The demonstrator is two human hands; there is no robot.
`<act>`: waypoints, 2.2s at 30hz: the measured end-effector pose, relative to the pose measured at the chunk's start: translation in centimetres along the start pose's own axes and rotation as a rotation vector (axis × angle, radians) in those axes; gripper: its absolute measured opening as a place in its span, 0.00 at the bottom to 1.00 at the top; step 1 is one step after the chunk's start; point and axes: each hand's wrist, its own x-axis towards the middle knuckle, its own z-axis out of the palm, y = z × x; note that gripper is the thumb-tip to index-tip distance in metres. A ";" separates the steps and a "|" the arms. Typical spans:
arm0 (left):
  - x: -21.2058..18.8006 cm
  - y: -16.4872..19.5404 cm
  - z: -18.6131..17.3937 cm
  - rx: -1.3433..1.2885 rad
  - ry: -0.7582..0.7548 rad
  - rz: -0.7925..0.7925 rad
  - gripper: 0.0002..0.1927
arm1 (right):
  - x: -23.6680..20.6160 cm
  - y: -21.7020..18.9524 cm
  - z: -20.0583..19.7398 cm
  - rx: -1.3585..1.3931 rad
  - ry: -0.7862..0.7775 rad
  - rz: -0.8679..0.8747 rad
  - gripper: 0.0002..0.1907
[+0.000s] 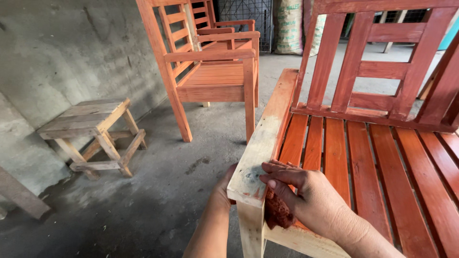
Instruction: The person uses a cloth to apply reddish-brown stain to a wooden chair, covering the seat slats, backrest, and armrests. The person repeatedly dips the cloth into a container of stain to reload it during the process.
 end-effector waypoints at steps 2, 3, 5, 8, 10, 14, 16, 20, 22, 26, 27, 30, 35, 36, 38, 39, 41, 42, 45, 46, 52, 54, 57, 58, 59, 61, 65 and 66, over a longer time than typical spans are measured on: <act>-0.3 -0.2 0.1 -0.069 0.069 0.086 0.27 | 0.0 0.1 0.0 0.019 -0.007 0.037 0.17; -0.3 -0.3 0.0 -0.093 0.109 0.119 0.27 | -0.1 0.1 -0.1 0.029 -0.016 0.064 0.18; -0.4 -0.8 -0.4 -0.182 0.155 0.140 0.27 | 0.0 0.2 -0.1 0.040 -0.030 0.078 0.18; -0.3 -1.9 -1.4 -0.315 0.158 0.157 0.25 | -0.1 0.2 -0.1 0.025 -0.034 0.047 0.18; -0.2 -2.4 -2.0 -0.327 0.179 0.221 0.23 | -0.1 0.2 0.0 -0.014 -0.033 0.019 0.17; -0.6 -3.0 -2.2 -0.263 0.205 0.320 0.20 | -0.2 0.5 0.2 0.041 -0.034 0.036 0.16; -1.3 -3.1 -1.6 -0.200 0.343 0.395 0.18 | -0.3 0.7 0.4 0.100 -0.024 0.015 0.15; -3.2 -2.6 -0.2 -0.309 0.439 0.465 0.21 | -0.1 1.5 0.7 0.063 -0.028 -0.027 0.15; -4.1 -2.3 0.4 -0.414 0.657 0.474 0.24 | -0.2 2.0 0.8 0.082 -0.038 -0.035 0.16; -6.0 -1.2 2.6 -0.397 -0.184 0.975 0.20 | -0.8 2.7 0.3 0.279 -0.130 -0.050 0.18; -6.7 -0.9 3.6 -0.388 0.340 0.989 0.18 | -1.0 2.7 0.2 0.289 -0.119 -0.066 0.19; -10.0 -0.9 7.5 -0.451 0.809 1.055 0.24 | -1.1 2.5 -0.5 0.245 -0.090 0.157 0.21; -9.5 -4.0 15.8 0.493 0.952 1.746 0.24 | -1.3 2.2 -2.1 0.213 0.003 0.260 0.26; -9.5 -4.4 16.8 0.889 1.189 1.777 0.23 | -1.4 2.2 -2.2 0.210 0.015 0.249 0.26; -9.2 -4.5 17.7 1.303 1.394 1.754 0.21 | -1.6 2.2 -2.2 0.202 0.028 0.244 0.26; -9.2 -4.2 17.6 1.297 1.377 1.757 0.20 | -1.6 2.1 -2.0 0.194 0.028 0.250 0.25; -9.6 -3.8 16.8 1.305 1.352 1.700 0.19 | -2.1 2.0 -1.8 0.183 0.017 0.253 0.26; -9.5 -3.5 16.1 1.318 1.336 1.657 0.19 | -2.1 1.9 -1.8 0.181 0.015 0.240 0.26; -9.2 -2.1 13.5 1.246 1.228 1.629 0.17 | -2.0 1.4 -1.9 0.242 0.014 0.246 0.27; -9.2 -1.8 12.7 1.205 1.179 1.637 0.17 | -2.0 1.1 -1.9 0.275 0.016 0.255 0.27; -9.3 0.5 11.2 0.536 1.021 1.441 0.18 | -2.2 0.3 -2.1 0.228 -0.003 0.291 0.27; -9.8 -0.5 13.0 0.608 1.068 1.572 0.19 | -2.4 0.6 -2.4 0.253 0.024 0.219 0.26; -9.1 -3.1 16.7 1.021 1.299 1.789 0.20 | -2.5 1.5 -3.3 0.262 0.070 0.172 0.25; -8.9 -3.3 17.3 1.220 1.400 1.850 0.22 | -2.5 1.7 -3.4 0.260 0.085 0.164 0.25; -8.8 -3.1 17.4 1.306 1.447 1.807 0.21 | -2.4 1.9 -3.5 0.268 0.085 0.179 0.25; -8.4 -2.8 17.0 1.477 1.538 1.704 0.21 | -2.4 2.2 -3.5 0.282 0.081 0.213 0.25; -8.2 -1.5 13.4 1.365 1.388 1.553 0.21 | -2.8 2.6 -3.3 0.315 0.067 0.262 0.26; -8.3 -1.3 12.4 1.339 1.338 1.576 0.21 | -2.9 2.6 -3.3 0.322 0.058 0.290 0.26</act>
